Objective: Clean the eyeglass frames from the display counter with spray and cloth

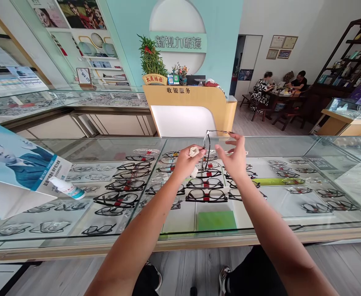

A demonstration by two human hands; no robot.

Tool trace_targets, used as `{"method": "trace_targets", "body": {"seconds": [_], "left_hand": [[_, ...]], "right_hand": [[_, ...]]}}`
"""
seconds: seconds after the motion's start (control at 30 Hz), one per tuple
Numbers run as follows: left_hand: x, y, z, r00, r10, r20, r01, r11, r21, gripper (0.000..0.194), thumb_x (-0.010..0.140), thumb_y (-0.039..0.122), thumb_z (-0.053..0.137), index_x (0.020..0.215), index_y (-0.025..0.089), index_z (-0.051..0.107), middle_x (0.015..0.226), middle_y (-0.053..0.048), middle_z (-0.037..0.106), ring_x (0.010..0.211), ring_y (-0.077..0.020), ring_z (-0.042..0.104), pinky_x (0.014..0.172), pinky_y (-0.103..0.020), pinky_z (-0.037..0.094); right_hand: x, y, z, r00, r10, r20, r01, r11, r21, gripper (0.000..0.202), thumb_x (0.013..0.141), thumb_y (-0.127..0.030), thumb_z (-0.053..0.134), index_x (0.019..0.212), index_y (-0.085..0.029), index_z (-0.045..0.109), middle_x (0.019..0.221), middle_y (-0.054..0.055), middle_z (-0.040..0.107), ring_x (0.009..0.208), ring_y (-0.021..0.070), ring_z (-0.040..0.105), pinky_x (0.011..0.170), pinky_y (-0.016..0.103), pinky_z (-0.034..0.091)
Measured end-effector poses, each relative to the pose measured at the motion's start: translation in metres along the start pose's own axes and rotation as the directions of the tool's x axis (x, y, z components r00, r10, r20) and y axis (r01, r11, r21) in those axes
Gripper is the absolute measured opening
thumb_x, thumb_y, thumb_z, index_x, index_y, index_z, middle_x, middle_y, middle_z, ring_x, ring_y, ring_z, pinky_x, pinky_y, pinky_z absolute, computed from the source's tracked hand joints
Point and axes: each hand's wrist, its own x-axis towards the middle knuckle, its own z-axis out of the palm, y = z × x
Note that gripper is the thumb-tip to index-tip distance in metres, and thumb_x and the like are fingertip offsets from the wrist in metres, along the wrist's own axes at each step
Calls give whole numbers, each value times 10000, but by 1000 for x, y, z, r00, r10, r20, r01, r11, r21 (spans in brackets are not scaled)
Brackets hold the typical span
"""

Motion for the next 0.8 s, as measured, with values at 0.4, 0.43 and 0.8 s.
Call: {"method": "trace_targets", "body": {"seconds": [0.4, 0.43, 0.8], "left_hand": [[-6, 6, 4, 996, 64, -54, -64, 998, 2, 575, 807, 760, 921, 933, 207, 830, 856, -48, 792, 686, -166, 520, 663, -312, 412], [-5, 5, 4, 996, 60, -60, -61, 998, -3, 577, 816, 766, 914, 944, 209, 831, 898, -60, 817, 692, -166, 526, 659, -311, 407], [8, 0, -10, 970, 8, -245, -70, 967, -244, 604, 744, 772, 979, 966, 249, 775, 886, -24, 780, 569, -103, 360, 542, -305, 265]], "right_hand": [[-7, 11, 10, 986, -134, 95, 151, 968, -202, 724, 999, -323, 679, 1683, -232, 459, 1667, 251, 559, 1408, 379, 676, 1084, 580, 661], [-7, 11, 9, 986, -131, 104, 151, 965, -215, 751, 993, -294, 661, 1709, -232, 444, 1690, 255, 543, 1468, 387, 651, 1110, 593, 656], [-9, 20, 10, 994, -54, 96, 85, 929, -360, 338, 1064, -409, 683, 1330, -230, 789, 1719, 226, 594, 1529, 441, 613, 1260, 674, 538]]}}
